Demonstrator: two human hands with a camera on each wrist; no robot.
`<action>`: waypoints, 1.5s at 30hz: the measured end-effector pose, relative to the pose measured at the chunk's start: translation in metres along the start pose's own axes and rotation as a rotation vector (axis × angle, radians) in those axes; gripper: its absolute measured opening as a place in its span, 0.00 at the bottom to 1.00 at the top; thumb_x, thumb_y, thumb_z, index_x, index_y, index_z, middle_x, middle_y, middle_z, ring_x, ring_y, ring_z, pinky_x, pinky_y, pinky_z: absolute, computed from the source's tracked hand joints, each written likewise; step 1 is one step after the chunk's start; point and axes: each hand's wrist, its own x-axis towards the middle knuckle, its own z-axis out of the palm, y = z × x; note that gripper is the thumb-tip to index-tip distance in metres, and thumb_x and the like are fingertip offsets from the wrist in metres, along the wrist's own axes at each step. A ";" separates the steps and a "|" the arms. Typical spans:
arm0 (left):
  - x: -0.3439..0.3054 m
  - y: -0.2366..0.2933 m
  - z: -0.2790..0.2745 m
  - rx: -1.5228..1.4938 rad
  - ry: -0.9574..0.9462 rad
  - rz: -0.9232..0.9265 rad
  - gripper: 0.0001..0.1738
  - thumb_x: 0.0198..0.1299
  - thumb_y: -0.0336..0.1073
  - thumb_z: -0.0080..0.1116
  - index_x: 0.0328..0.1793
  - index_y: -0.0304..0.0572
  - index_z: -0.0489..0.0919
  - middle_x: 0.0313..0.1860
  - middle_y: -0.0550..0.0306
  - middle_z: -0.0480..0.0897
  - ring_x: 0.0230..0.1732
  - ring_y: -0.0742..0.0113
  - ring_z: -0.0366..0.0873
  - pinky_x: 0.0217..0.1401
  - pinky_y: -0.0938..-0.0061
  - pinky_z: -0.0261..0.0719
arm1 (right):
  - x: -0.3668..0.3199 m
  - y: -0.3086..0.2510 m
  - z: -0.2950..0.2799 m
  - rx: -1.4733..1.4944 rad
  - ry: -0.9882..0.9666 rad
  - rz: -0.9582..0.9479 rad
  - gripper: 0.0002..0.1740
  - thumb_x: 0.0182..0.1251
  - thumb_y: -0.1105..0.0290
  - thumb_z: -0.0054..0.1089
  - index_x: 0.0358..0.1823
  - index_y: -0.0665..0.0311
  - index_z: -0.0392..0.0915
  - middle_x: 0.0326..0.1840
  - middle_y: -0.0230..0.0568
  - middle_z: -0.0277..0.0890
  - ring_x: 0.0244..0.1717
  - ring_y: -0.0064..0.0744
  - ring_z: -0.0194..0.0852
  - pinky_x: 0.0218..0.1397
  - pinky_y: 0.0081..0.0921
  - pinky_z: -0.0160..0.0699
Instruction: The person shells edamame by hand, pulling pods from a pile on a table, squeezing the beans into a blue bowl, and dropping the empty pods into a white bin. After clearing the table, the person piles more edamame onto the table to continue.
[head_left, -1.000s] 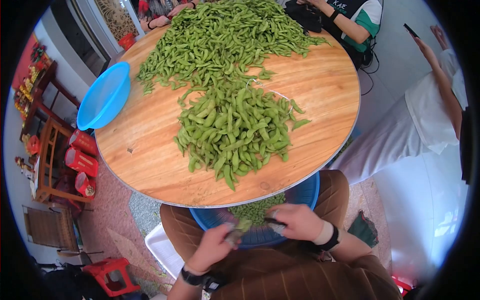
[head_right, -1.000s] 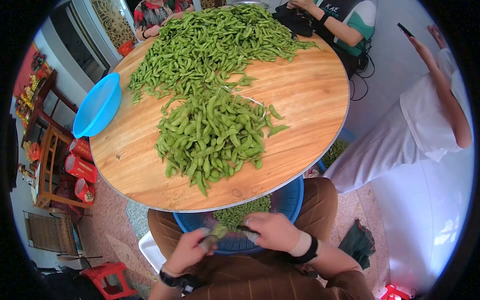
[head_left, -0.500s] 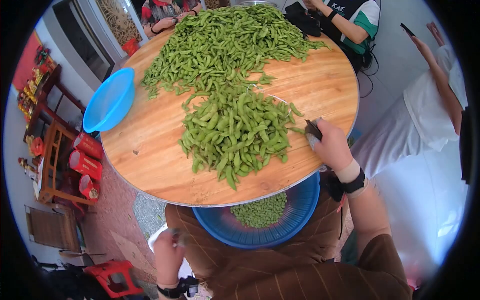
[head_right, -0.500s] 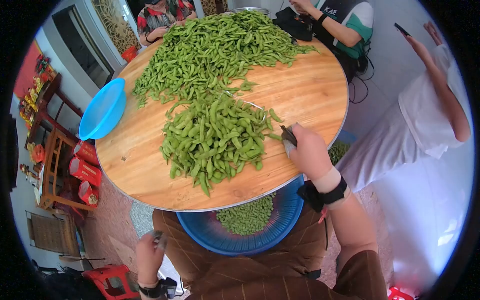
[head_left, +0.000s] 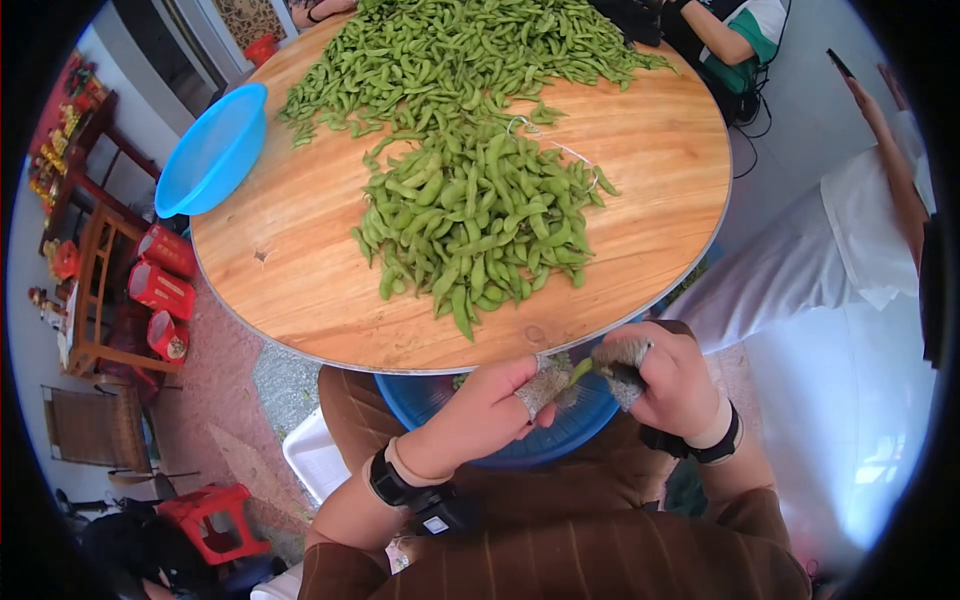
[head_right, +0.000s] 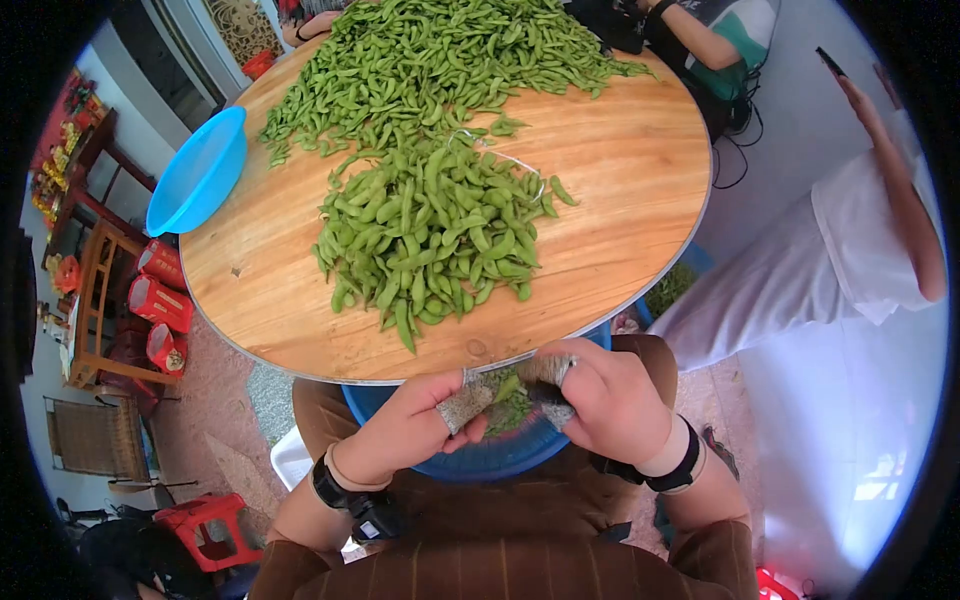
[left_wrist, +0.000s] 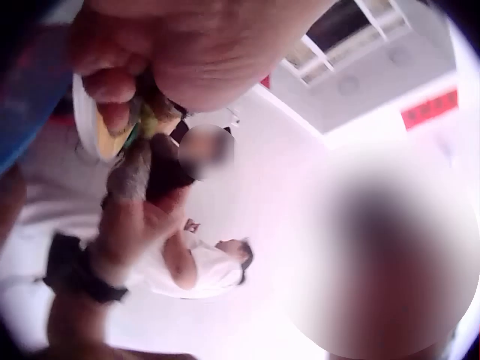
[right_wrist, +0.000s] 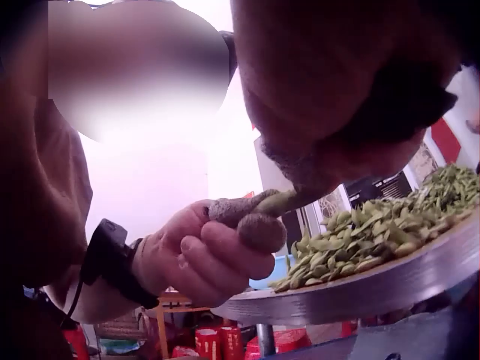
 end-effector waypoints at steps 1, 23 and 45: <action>-0.003 0.001 0.000 -0.171 -0.049 -0.090 0.07 0.64 0.28 0.44 0.38 0.36 0.75 0.22 0.64 0.74 0.21 0.76 0.70 0.25 0.81 0.69 | 0.004 -0.005 0.008 0.085 0.072 0.123 0.18 0.50 0.77 0.63 0.46 0.66 0.76 0.41 0.49 0.78 0.35 0.47 0.79 0.38 0.33 0.79; -0.024 -0.037 0.009 0.554 0.424 0.393 0.17 0.48 0.22 0.54 0.47 0.35 0.77 0.32 0.49 0.81 0.32 0.55 0.80 0.38 0.70 0.77 | -0.007 -0.016 0.046 1.281 -0.253 0.578 0.15 0.69 0.69 0.48 0.55 0.64 0.67 0.31 0.30 0.75 0.17 0.13 0.63 0.18 0.13 0.63; -0.028 -0.074 0.006 0.940 0.449 0.378 0.08 0.57 0.27 0.56 0.42 0.37 0.76 0.28 0.47 0.77 0.27 0.52 0.78 0.30 0.69 0.78 | -0.011 -0.022 0.083 1.505 -0.337 0.915 0.08 0.74 0.66 0.45 0.50 0.58 0.69 0.24 0.27 0.64 0.18 0.15 0.57 0.19 0.15 0.61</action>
